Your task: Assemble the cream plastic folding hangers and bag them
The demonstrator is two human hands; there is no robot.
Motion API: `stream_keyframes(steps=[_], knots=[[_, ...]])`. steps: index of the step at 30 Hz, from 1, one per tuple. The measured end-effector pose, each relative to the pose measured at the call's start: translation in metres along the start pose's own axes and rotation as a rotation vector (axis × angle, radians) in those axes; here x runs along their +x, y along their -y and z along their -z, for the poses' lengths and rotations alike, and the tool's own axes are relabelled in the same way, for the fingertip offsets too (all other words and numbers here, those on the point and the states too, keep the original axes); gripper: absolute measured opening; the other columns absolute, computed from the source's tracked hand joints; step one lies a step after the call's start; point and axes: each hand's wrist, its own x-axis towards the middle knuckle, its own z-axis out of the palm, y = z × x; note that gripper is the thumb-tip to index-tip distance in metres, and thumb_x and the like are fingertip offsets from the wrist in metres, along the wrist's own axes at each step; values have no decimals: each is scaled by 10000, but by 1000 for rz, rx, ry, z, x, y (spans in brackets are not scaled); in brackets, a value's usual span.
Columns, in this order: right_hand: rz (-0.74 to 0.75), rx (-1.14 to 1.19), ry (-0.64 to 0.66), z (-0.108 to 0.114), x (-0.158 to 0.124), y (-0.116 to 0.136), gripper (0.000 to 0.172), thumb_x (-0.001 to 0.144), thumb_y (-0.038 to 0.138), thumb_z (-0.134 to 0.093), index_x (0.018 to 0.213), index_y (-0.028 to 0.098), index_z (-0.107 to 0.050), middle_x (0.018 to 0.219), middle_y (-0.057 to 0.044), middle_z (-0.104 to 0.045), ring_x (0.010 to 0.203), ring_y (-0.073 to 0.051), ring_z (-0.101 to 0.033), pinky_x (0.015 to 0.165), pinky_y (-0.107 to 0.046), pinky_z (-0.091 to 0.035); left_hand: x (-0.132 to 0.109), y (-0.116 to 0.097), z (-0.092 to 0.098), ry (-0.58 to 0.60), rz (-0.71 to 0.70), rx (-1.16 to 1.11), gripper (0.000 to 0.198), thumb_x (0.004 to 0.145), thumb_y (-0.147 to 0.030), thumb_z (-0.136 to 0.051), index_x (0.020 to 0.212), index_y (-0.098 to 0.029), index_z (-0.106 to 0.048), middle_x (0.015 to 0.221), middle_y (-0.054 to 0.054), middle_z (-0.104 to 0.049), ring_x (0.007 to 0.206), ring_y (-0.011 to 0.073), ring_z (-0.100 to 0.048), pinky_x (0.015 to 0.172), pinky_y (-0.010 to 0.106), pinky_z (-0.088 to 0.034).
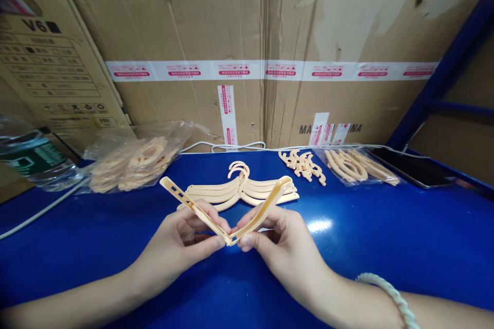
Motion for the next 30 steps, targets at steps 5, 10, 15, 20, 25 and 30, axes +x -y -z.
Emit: stream_keyframes(steps=[5,10,15,20,25,30], knots=[[-30,28,12,0,1,-2,220,744,377,-789,809,184,-703,727,-46,-737,665,-181,-695,662,-290,-586,1,-2,-1,-17,11,-7,218,690,-173,-771,808,-180,-589,795,15,-747,787,192,-716,710,282,-569],[-29,65,1,0,1,-3,188,688,300,-840,789,192,-723,748,-36,-749,688,-177,-706,670,-260,-584,2,0,0,-19,3,-26,226,693,-163,-766,833,-186,-591,791,4,-751,774,183,-720,703,267,-567],[-31,52,12,1,2,-3,167,725,310,-805,811,194,-722,795,-47,-759,755,-206,-729,716,-293,-598,3,1,2,-17,13,-15,220,710,-194,-769,828,-188,-584,804,15,-760,790,198,-727,731,294,-576],[-47,62,9,-1,2,-5,187,693,321,-828,792,202,-724,799,-44,-765,760,-210,-735,711,-290,-610,2,-2,1,-42,44,13,234,686,-198,-772,814,-183,-576,784,10,-748,773,183,-717,738,281,-567],[-45,134,-34,-4,1,-7,235,647,318,-863,785,197,-717,761,-30,-758,731,-204,-733,711,-286,-615,5,-5,-1,-68,65,8,245,661,-200,-776,781,-176,-564,752,5,-741,766,179,-715,737,274,-568],[-90,78,-54,-1,2,-4,254,652,308,-855,794,173,-694,726,-33,-745,660,-159,-704,637,-228,-592,3,-5,-2,-116,84,27,289,620,-186,-806,780,-174,-566,722,0,-738,735,171,-707,702,256,-561]])
